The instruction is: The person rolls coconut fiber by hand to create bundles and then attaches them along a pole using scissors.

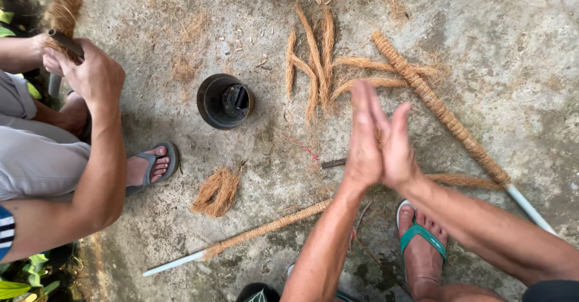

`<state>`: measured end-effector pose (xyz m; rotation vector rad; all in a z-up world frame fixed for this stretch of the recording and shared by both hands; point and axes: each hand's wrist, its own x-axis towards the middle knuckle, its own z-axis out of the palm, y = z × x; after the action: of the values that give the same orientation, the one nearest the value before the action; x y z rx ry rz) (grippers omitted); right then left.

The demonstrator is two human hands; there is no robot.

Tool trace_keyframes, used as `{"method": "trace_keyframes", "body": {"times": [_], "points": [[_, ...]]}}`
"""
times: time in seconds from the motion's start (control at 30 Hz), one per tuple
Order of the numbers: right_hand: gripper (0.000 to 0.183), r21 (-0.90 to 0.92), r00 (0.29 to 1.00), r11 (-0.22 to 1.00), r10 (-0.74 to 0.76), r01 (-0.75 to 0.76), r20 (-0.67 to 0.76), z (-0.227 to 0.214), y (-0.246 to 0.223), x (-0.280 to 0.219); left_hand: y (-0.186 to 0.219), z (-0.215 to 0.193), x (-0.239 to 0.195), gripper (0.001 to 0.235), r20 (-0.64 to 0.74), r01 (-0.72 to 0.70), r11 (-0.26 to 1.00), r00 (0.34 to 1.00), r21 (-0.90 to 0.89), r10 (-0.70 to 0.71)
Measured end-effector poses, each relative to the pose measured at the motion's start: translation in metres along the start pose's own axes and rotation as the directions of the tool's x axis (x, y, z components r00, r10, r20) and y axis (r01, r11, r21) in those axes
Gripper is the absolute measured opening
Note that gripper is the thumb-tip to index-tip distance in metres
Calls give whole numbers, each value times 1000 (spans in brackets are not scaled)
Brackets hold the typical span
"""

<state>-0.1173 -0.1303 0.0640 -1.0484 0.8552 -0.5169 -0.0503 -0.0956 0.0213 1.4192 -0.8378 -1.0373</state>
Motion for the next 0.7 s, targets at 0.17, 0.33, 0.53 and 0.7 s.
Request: {"method": "trace_keyframes", "body": {"times": [0.17, 0.33, 0.53, 0.7], "points": [[99, 141, 973, 988, -99, 70, 210, 37, 25, -30, -5, -43, 12, 85, -123, 10, 1000, 992, -20, -13], [105, -73, 984, 985, -163, 157, -70, 29, 26, 62, 2, -38, -1, 90, -1, 47, 999, 999, -3, -47], [102, -88, 981, 985, -161, 152, -112, 51, 25, 69, -2, -54, 5, 92, -49, 16, 999, 999, -46, -18], [92, 92, 983, 996, -13, -4, 182, 88, 37, -16, -10, -93, 21, 96, -196, 175, 975, 960, -135, -199]]}}
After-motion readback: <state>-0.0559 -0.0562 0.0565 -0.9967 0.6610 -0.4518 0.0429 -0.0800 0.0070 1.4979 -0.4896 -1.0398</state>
